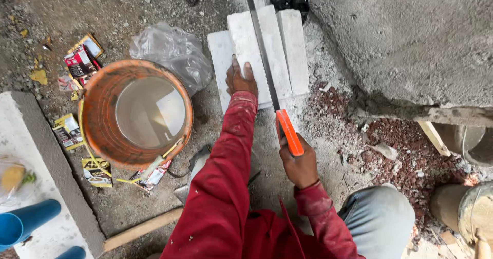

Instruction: The person measures a brick with a tape measure, marks it with a pencil, and then cuts the brick using a hand saw.

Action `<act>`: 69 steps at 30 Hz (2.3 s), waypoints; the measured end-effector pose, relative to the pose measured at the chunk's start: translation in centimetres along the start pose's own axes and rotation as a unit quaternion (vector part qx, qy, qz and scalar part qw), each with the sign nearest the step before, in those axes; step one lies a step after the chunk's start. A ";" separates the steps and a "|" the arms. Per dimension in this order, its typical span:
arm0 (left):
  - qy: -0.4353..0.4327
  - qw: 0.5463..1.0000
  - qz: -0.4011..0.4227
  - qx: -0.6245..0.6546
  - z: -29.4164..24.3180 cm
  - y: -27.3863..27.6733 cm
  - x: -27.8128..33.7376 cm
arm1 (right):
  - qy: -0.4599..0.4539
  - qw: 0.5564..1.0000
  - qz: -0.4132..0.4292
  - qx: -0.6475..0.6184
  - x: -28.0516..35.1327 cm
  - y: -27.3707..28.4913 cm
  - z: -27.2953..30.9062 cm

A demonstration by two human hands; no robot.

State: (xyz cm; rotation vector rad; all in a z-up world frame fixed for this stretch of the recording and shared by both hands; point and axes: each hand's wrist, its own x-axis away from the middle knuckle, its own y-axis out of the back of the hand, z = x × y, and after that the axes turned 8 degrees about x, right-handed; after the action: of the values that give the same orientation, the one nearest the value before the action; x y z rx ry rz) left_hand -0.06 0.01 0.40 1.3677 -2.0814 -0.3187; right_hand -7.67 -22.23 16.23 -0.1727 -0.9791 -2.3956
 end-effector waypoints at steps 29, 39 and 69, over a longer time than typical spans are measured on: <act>-0.008 0.999 0.023 -0.029 1.1 -0.2 0.2 | -0.054 0.998 0.000 0.020 8.1 0.6 -4.9; -0.019 0.999 -0.003 -0.031 0.7 -0.6 -0.4 | 0.042 0.991 -0.004 0.129 7.4 0.6 -5.4; -0.004 0.996 0.022 -0.091 -1.0 0.4 -0.1 | -0.014 0.999 0.007 0.043 9.4 -1.3 -8.6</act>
State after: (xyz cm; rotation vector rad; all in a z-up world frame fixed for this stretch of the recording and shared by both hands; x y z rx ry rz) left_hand 0.27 0.40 1.38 1.2139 -2.0319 -0.4834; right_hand -15.61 -31.43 12.06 -0.1816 -1.0899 -2.3396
